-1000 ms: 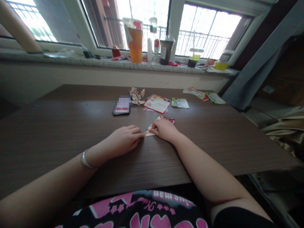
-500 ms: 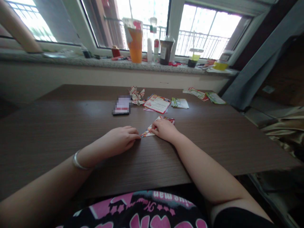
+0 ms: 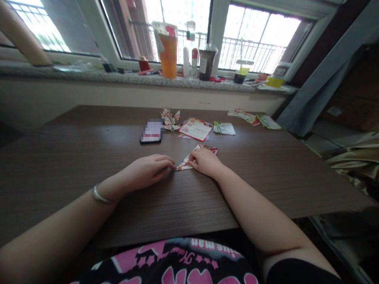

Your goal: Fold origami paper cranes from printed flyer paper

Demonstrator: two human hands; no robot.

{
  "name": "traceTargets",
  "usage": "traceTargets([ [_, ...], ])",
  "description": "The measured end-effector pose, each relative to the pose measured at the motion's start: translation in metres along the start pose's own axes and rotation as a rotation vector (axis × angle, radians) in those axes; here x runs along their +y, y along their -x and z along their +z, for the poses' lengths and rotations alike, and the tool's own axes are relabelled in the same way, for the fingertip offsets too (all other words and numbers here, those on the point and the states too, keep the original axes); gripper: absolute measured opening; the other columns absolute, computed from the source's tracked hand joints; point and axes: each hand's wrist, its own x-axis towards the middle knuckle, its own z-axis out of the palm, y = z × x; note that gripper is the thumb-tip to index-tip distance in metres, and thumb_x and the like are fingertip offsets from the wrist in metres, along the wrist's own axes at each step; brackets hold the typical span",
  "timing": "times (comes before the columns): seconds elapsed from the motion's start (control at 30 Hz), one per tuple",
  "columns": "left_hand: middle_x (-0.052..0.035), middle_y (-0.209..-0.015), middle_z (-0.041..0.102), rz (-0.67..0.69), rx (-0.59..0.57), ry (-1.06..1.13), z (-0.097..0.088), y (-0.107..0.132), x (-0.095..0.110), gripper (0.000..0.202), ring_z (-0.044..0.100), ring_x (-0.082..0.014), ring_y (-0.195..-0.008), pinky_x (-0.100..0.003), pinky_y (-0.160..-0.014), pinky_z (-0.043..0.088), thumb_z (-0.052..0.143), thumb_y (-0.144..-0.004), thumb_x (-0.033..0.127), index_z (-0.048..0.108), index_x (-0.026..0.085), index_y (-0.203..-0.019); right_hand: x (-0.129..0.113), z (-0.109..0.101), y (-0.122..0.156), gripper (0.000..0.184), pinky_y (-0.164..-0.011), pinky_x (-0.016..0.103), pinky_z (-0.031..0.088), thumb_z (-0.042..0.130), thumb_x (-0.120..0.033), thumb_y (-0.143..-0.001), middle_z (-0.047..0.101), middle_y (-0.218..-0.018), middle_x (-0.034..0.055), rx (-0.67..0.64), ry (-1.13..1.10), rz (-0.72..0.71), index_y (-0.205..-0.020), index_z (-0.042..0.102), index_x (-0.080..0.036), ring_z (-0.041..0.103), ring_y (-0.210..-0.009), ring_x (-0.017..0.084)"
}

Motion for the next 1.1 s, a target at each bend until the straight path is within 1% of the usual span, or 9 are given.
traceTargets([
  [0.07,-0.0033,-0.118,0.065,0.047,0.011,0.005,0.003,0.0,0.0,0.032,0.06,-0.0168,-0.106,-0.031,-0.094,0.048,0.048,-0.091,0.019,0.059,0.023,-0.121,-0.001,0.0,0.0,0.021,-0.078,0.031,0.04,0.057,-0.036,-0.089,0.067,-0.087,0.0079,0.0,0.001,0.001,-0.08,0.063,-0.018,0.058,-0.087,0.021],
  [0.13,-0.0032,-0.119,0.065,0.086,-0.004,-0.013,0.005,-0.001,0.001,0.034,0.06,-0.0177,-0.107,-0.032,-0.095,0.048,0.049,-0.091,0.019,0.058,0.024,-0.124,-0.002,0.0,0.0,0.021,-0.077,0.03,0.04,0.057,-0.035,-0.09,0.067,-0.087,0.0079,0.0,0.005,0.004,-0.079,0.062,-0.018,0.057,-0.088,0.021],
  [0.27,-0.0037,-0.117,0.066,0.082,-0.023,-0.074,0.006,-0.002,0.006,0.032,0.06,-0.02,-0.106,-0.034,-0.095,0.049,0.05,-0.091,0.02,0.062,0.023,-0.12,-0.005,-0.001,0.0,0.021,-0.076,0.03,0.039,0.057,-0.035,-0.089,0.067,-0.087,0.008,0.009,0.009,0.017,-0.078,0.062,-0.018,0.057,-0.088,0.021],
  [0.47,-0.0052,-0.111,0.067,0.066,-0.012,-0.112,0.006,-0.003,0.012,0.029,0.061,-0.0199,-0.102,-0.034,-0.091,0.05,0.051,-0.09,0.021,0.062,0.022,-0.117,-0.004,0.001,-0.002,0.018,-0.079,0.031,0.039,0.058,-0.03,-0.088,0.068,-0.085,0.0078,0.016,-0.008,0.012,-0.076,0.061,-0.017,0.057,-0.086,0.02],
  [0.73,-0.0062,-0.108,0.067,0.063,-0.011,-0.124,0.008,-0.004,0.012,0.029,0.061,-0.0201,-0.101,-0.033,-0.09,0.051,0.048,-0.091,0.02,0.063,0.021,-0.116,-0.004,0.003,-0.003,0.015,-0.077,0.03,0.04,0.058,-0.026,-0.086,0.068,-0.083,0.007,0.016,-0.031,0.017,-0.074,0.06,-0.017,0.058,-0.083,0.019],
  [0.9,-0.0059,-0.106,0.067,0.056,-0.011,-0.152,0.008,-0.006,0.015,0.029,0.061,-0.0204,-0.098,-0.033,-0.087,0.051,0.047,-0.092,0.019,0.062,0.022,-0.117,-0.004,0.004,-0.003,0.015,-0.075,0.029,0.039,0.058,-0.027,-0.086,0.068,-0.083,0.0069,0.018,-0.031,0.025,-0.074,0.06,-0.017,0.058,-0.082,0.019],
  [1.1,-0.0063,-0.101,0.066,0.048,-0.03,-0.201,0.01,-0.009,0.021,0.028,0.06,-0.0214,-0.095,-0.032,-0.081,0.051,0.05,-0.088,0.015,0.062,0.021,-0.113,-0.006,0.002,-0.004,0.017,-0.073,0.029,0.038,0.058,-0.028,-0.087,0.067,-0.082,0.0071,0.009,-0.011,0.044,-0.073,0.061,-0.018,0.056,-0.084,0.02],
])
